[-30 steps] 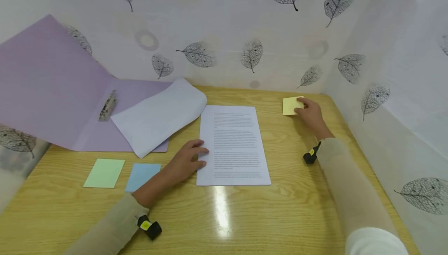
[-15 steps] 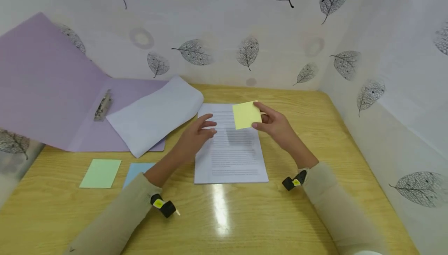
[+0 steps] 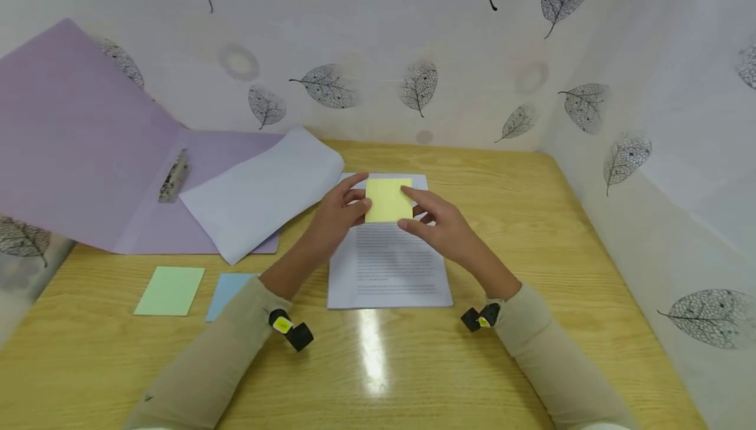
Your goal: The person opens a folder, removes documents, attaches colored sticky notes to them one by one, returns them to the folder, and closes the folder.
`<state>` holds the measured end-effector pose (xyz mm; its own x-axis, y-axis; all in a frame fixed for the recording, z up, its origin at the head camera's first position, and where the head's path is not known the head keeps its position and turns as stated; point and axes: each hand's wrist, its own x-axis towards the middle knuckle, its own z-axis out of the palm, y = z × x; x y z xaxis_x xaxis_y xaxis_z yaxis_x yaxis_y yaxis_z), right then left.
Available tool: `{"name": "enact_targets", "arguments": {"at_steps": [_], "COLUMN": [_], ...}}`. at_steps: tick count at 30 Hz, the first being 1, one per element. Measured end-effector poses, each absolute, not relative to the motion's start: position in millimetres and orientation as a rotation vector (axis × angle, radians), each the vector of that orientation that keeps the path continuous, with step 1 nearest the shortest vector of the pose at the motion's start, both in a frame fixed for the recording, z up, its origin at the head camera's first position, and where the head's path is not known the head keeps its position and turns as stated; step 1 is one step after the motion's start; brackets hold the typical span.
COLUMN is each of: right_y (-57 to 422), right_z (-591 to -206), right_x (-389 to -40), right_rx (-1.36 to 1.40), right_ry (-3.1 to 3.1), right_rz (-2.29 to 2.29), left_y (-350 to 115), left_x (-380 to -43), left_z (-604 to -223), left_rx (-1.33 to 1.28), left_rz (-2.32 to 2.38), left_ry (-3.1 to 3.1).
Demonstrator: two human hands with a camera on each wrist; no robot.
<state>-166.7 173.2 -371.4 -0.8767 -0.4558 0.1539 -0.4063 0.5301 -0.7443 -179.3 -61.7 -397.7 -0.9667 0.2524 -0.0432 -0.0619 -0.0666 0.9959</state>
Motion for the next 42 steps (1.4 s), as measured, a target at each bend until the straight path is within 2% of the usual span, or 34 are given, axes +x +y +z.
{"name": "enact_targets", "arguments": {"at_steps": [27,37,42], "right_y": [173.3,170.9,170.1], "right_z": [-376.8,-380.4,-381.2], "right_x": [-167.3,-164.1,-164.5], "right_rx": [-0.827,-0.681,-0.734], "right_ry": [2.818,2.882,2.956], "right_rz": [-1.168,-1.295,-1.217], "left_y": [-60.1,-56.8,-53.2], "left_x": [-172.8,-174.3,-175.3], "left_z": [-388.7,-397.6,-402.8], "left_rx": [0.215,0.271,0.231], "left_rz": [2.222,2.245,2.234], "left_ry": [1.824,1.805,1.891]}}
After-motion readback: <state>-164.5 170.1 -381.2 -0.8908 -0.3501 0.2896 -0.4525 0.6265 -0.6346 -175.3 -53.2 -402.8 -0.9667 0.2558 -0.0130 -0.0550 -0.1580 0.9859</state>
